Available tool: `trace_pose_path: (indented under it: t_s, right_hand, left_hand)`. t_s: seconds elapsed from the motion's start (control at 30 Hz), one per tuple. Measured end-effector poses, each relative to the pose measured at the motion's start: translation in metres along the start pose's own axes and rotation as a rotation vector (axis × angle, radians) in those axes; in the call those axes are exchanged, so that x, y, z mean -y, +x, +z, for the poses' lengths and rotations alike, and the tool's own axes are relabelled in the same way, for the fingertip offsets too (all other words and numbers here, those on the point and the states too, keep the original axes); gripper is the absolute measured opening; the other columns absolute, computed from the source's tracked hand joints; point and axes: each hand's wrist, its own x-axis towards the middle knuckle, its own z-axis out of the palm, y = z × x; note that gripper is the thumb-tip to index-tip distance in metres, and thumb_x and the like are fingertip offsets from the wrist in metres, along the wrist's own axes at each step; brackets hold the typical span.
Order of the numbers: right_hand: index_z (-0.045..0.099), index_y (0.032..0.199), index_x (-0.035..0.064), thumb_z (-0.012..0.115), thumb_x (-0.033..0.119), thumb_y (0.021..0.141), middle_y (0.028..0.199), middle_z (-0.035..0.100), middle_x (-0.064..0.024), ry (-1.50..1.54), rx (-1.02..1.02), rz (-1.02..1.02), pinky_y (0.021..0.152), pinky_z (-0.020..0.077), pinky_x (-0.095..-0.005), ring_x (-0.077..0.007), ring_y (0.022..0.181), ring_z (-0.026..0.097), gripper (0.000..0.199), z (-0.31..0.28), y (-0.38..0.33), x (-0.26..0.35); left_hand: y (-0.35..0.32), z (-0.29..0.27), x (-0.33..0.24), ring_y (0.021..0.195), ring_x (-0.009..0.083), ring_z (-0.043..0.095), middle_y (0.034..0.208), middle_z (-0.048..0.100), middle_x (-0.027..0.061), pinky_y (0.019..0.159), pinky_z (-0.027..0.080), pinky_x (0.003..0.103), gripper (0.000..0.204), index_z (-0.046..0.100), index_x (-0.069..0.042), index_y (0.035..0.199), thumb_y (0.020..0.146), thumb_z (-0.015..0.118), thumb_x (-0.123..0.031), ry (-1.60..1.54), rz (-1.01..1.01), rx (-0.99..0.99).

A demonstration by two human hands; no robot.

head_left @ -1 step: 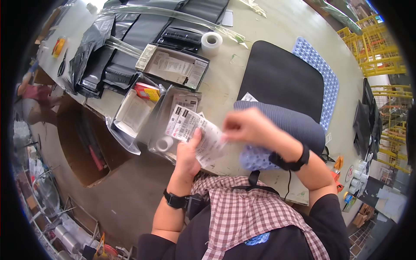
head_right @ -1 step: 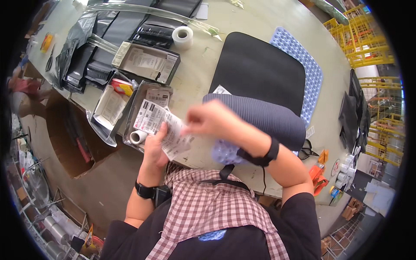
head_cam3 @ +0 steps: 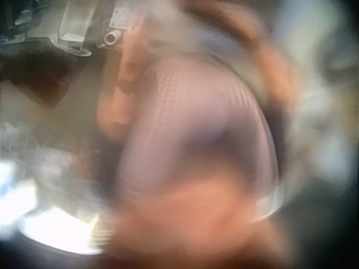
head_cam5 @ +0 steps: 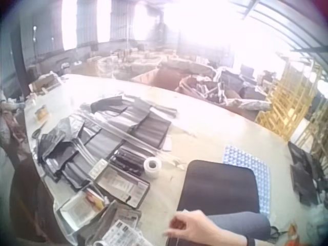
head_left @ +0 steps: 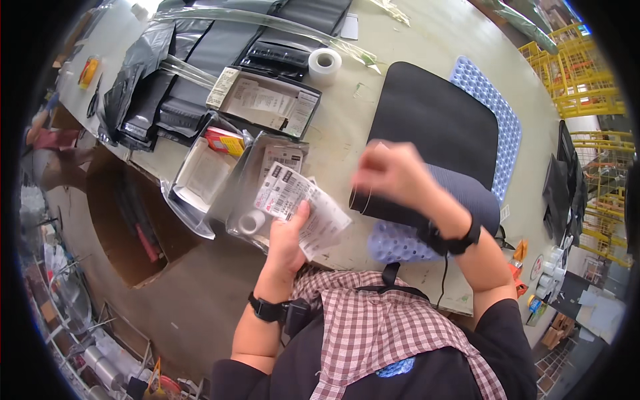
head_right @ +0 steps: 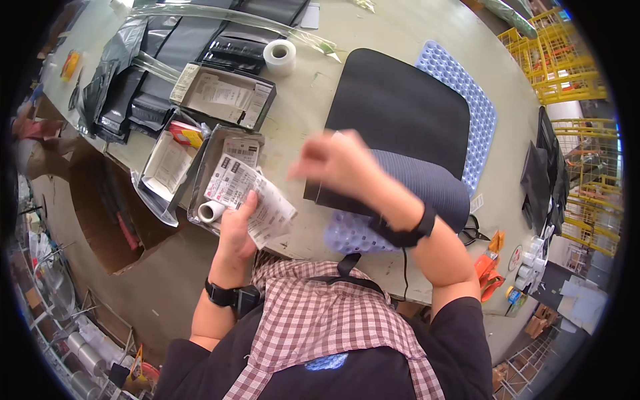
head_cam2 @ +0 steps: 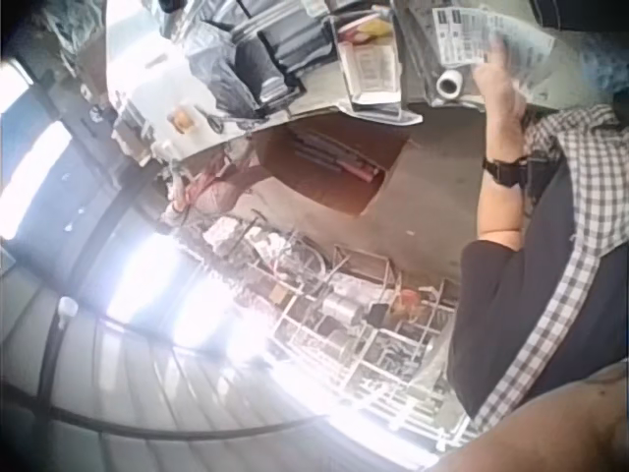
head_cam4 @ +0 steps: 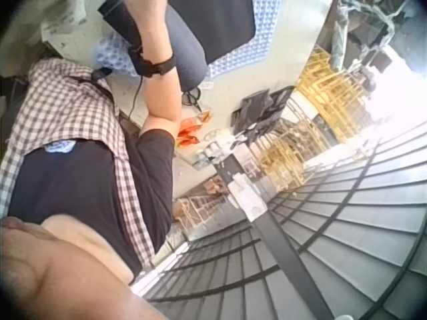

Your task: The person rolls two textured foam mats, wraps them in clear plastic, inserts them into black shipping bags, and applies shipping labels before placing them in a large box.

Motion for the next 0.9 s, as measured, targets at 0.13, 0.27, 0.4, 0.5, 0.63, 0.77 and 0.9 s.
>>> trace_pose_path:
  t_s: [0.13,0.27,0.4,0.5,0.63,0.77,0.9]
  right_hand:
    - [0.062,0.087,0.0021,0.073,0.009,0.069,0.085,0.058,-0.0103,-0.399,0.025,0.065,0.066,0.0494,-0.0313,-0.0209,0.07,0.06,0.022,-0.039,0.038,-0.085]
    - [0.057,0.085,0.0032,0.074,0.011,0.07,0.094,0.053,-0.0106,-0.514,0.163,0.074,0.073,0.0483,-0.0373,-0.027,0.081,0.059,0.023,-0.025,0.041,-0.103]
    - [0.055,0.083,0.0035,0.074,0.011,0.07,0.094,0.051,-0.0096,-0.521,0.214,0.116,0.074,0.0475,-0.0381,-0.0295,0.085,0.057,0.024,-0.027,0.041,-0.104]
    - [0.056,0.085,0.0048,0.071,0.01,0.071,0.094,0.052,-0.0089,-0.504,0.23,0.075,0.073,0.0475,-0.0377,-0.0296,0.084,0.057,0.022,-0.025,0.039,-0.11]
    - [0.057,0.088,0.0054,0.059,0.006,0.079,0.086,0.059,-0.0072,-0.524,0.018,-0.059,0.071,0.0478,-0.0365,-0.0304,0.082,0.058,0.009,-0.035,0.039,-0.115]
    - [0.051,0.094,0.0039,0.05,0.001,0.084,0.076,0.061,-0.01,0.0,-0.289,-0.034,0.053,0.0473,-0.0298,-0.0171,0.054,0.059,0.01,-0.077,0.035,-0.041]
    - [0.06,0.081,0.0089,0.057,0.004,0.072,0.085,0.059,-0.0019,-0.655,0.267,-0.692,0.067,0.0479,-0.0262,-0.0147,0.09,0.057,0.01,-0.054,0.014,0.032]
  left_hand:
    - [0.004,0.003,0.009,0.102,0.0176,0.058,0.115,0.059,0.0073,0.09,0.046,0.033,0.035,0.051,-0.001,0.122,0.087,0.056,-0.002,0.325,-0.077,0.155]
    - [0.01,0.019,0.014,0.101,0.0173,0.059,0.11,0.063,0.0073,0.087,0.047,0.032,0.03,0.057,-0.002,0.115,0.085,0.06,-0.001,0.398,-0.194,0.296]
    - [0.018,0.02,0.012,0.101,0.0176,0.059,0.11,0.063,0.008,0.088,0.047,0.032,0.03,0.057,-0.001,0.115,0.085,0.059,0.0,0.402,-0.216,0.306]
    - [0.018,0.012,0.008,0.102,0.0178,0.059,0.111,0.062,0.0085,0.088,0.047,0.033,0.032,0.056,-0.002,0.117,0.085,0.058,0.0,0.467,-0.24,0.306]
    - [0.014,0.008,0.004,0.105,0.023,0.058,0.116,0.06,0.0135,0.091,0.047,0.036,0.039,0.05,0.001,0.122,0.084,0.056,0.001,0.313,-0.295,0.252]
    - [0.005,0.012,-0.005,0.11,0.0307,0.056,0.122,0.054,0.0223,0.096,0.045,0.04,0.051,0.041,0.007,0.127,0.077,0.048,0.006,0.149,-0.332,0.269]
    - [0.001,0.012,-0.005,0.113,0.03,0.054,0.126,0.051,0.022,0.096,0.045,0.041,0.054,0.039,0.007,0.129,0.075,0.044,0.001,-0.025,-0.44,0.363]
